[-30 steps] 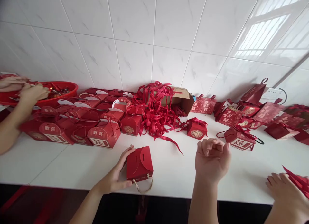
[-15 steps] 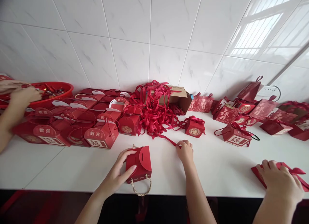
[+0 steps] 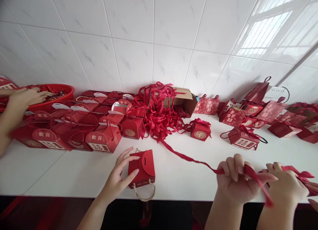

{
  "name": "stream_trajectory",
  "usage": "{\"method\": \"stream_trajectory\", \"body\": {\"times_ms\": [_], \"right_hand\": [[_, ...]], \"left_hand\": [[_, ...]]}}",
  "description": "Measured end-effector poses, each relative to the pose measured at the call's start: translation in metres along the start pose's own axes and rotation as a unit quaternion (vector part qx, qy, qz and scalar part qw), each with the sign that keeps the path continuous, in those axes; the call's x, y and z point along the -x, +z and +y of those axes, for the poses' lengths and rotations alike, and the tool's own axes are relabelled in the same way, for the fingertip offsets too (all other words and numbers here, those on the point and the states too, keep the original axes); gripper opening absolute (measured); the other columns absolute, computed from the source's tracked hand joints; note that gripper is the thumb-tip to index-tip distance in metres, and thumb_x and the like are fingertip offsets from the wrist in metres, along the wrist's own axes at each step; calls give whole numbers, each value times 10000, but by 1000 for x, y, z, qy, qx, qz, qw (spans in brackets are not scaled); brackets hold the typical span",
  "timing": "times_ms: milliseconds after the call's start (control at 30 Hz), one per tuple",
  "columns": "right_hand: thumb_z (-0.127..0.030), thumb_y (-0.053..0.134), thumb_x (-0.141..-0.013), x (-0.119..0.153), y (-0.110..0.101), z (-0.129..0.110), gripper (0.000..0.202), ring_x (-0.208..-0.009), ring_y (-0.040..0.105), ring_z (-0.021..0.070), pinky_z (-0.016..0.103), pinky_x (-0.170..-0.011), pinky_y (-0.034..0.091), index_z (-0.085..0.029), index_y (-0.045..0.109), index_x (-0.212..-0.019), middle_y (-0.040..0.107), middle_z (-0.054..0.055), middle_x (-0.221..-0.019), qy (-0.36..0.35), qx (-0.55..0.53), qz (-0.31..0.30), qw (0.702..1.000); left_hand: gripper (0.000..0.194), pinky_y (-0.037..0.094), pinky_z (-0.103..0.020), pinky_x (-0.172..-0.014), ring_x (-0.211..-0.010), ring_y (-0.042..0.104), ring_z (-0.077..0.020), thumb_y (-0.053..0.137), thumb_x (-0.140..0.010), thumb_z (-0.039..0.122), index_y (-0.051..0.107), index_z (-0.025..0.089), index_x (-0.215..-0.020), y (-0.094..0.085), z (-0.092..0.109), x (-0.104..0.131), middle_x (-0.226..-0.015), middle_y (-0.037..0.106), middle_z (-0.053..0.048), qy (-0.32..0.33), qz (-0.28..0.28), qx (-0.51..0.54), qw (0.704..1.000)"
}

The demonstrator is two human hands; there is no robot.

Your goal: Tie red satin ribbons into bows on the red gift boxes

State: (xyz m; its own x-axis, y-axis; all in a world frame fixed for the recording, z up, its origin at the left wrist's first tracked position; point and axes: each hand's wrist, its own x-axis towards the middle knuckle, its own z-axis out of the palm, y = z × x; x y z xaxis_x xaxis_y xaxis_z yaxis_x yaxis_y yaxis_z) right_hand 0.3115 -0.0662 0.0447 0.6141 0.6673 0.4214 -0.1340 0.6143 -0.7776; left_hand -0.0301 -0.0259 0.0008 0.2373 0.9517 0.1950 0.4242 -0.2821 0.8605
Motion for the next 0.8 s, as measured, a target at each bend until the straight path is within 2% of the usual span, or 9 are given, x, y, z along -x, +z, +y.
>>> {"method": "stream_trajectory", "body": {"times_ms": [33, 100, 167, 200, 233, 300, 367, 467, 800], "right_hand": [[-524, 564, -806, 1, 5, -5, 311, -388, 185, 67, 277, -375, 165, -327, 665, -587, 383, -10, -588, 3, -27, -16, 1000], [-538, 571, -800, 8, 22, -8, 283, -391, 218, 60, 252, -369, 163, -302, 699, -710, 405, -15, -596, 46, -52, -62, 996], [-428, 636, -792, 21, 46, -3, 191, -431, 315, 66, 229, -390, 234, -286, 679, -912, 454, -23, -633, 137, 34, -124, 982], [-367, 655, -790, 28, 59, 2, 219, -456, 348, 70, 218, -400, 252, -278, 646, -989, 470, -28, -653, 178, 78, -149, 970], [-341, 647, -801, 35, 71, 9, 244, -471, 357, 70, 209, -408, 255, -265, 613, -1030, 481, -32, -667, 215, 111, -181, 953], [-346, 623, -816, 49, 91, 24, 241, -472, 341, 73, 201, -409, 238, -231, 571, -1022, 453, -50, -621, 247, 142, -238, 929], [-333, 604, -821, 59, 104, 38, 203, -481, 338, 79, 207, -438, 260, -210, 543, -972, 414, -69, -575, 237, 164, -265, 920], [-292, 581, -825, 66, 111, 52, 153, -496, 335, 84, 216, -480, 290, -206, 516, -933, 382, -84, -550, 202, 193, -261, 924], [-312, 560, -847, 61, 114, 47, 156, -523, 341, 93, 230, -499, 287, -203, 507, -946, 398, -74, -581, 196, 196, -265, 924]], "left_hand": [[215, 297, -477, -1106, -1352, 302, -264, 519, -877, 345, 576, 301, -1079, 0, 2, -1, -1427, 332, -44, 14, 12, 0, 1000], [157, 316, -468, -1095, -1309, 364, -250, 505, -882, 317, 592, 278, -1006, 1, 7, -5, -1360, 409, -55, 31, 29, -2, 999], [136, 328, -472, -1085, -1287, 386, -249, 507, -874, 294, 593, 265, -976, 4, 11, -10, -1308, 454, -65, 32, 24, -20, 999], [138, 333, -477, -1080, -1288, 382, -255, 515, -866, 287, 591, 263, -979, 5, 13, -13, -1298, 461, -69, 31, 14, -33, 999], [147, 337, -483, -1076, -1292, 374, -260, 521, -859, 282, 589, 262, -988, 6, 15, -15, -1295, 462, -74, 30, 2, -47, 998], [173, 348, -491, -1067, -1297, 366, -269, 526, -850, 271, 586, 259, -1012, 9, 18, -19, -1297, 461, -82, 34, -17, -67, 997], [202, 356, -493, -1062, -1299, 364, -272, 526, -843, 250, 584, 257, -1037, 11, 21, -21, -1301, 459, -88, 41, -23, -80, 996], [234, 359, -495, -1061, -1296, 371, -277, 532, -827, 214, 591, 253, -1050, 12, 24, -22, -1295, 468, -92, 53, -20, -92, 994], [219, 337, -485, -1085, -1314, 347, -260, 509, -846, 221, 587, 259, -1047, 13, 23, -21, -1322, 449, -82, 34, -27, -68, 997]]}}
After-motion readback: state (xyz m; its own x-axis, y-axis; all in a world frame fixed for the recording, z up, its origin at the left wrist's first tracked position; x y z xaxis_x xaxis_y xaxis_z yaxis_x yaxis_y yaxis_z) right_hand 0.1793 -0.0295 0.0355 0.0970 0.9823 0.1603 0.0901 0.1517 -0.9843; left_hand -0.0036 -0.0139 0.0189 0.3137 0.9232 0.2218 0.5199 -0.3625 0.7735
